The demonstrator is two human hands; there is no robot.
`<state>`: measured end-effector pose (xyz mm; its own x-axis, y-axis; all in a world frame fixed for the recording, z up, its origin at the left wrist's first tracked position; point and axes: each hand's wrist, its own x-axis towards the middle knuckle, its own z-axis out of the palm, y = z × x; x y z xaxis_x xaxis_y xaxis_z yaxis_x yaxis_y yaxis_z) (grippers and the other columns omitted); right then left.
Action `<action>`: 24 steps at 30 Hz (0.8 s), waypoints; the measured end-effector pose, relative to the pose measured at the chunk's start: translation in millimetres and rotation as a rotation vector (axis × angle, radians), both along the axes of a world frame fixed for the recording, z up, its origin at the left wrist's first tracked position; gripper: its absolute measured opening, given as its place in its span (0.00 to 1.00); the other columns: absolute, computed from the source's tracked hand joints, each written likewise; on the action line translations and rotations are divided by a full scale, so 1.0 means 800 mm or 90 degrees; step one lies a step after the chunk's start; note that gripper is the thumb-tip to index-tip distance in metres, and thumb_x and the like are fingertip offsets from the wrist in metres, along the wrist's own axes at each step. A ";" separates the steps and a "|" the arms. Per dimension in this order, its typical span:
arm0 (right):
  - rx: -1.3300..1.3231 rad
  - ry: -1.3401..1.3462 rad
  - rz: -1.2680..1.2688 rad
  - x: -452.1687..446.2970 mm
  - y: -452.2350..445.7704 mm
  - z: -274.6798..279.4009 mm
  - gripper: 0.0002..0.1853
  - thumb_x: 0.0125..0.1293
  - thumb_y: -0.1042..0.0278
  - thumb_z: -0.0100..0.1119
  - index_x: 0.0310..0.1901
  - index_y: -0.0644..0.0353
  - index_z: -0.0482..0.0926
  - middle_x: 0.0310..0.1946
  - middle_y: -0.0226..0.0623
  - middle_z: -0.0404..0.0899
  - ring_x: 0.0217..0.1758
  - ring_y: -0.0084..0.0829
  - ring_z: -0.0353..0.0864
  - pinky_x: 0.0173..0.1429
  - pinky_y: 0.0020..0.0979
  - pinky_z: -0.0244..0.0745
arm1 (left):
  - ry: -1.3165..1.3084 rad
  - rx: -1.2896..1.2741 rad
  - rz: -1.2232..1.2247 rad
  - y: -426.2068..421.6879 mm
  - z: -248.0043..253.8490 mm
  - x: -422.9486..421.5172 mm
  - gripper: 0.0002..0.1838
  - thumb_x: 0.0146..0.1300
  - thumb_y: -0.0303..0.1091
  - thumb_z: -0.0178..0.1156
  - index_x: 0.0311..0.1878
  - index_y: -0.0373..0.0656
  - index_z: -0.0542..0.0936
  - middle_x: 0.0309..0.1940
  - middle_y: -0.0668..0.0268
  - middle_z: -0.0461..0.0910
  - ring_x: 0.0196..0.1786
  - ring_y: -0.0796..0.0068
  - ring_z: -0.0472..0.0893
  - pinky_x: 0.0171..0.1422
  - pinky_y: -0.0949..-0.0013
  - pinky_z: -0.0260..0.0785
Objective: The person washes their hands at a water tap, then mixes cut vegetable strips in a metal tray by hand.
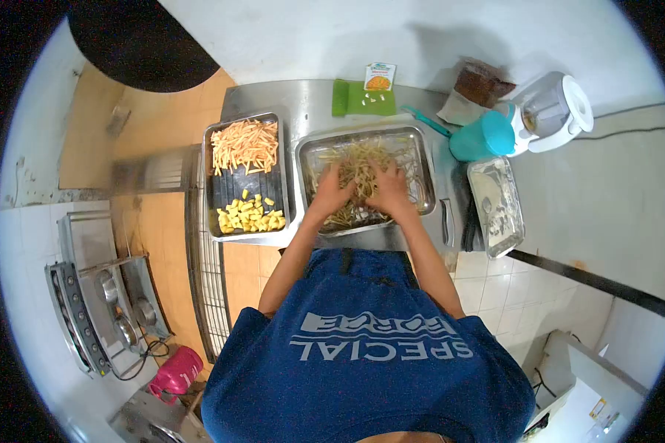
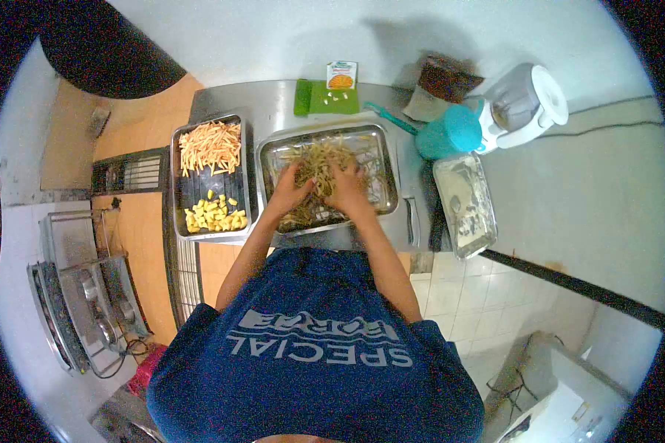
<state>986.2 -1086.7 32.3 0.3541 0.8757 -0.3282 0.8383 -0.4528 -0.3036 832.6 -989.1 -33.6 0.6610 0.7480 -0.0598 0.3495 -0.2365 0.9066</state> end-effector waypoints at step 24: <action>0.192 0.038 0.038 -0.008 0.022 -0.076 0.40 0.48 0.72 0.75 0.66 0.49 0.72 0.60 0.59 0.71 0.62 0.64 0.73 0.58 0.57 0.77 | 0.077 -0.038 0.048 -0.002 -0.028 0.019 0.37 0.67 0.45 0.66 0.73 0.35 0.67 0.64 0.35 0.74 0.68 0.40 0.73 0.72 0.51 0.66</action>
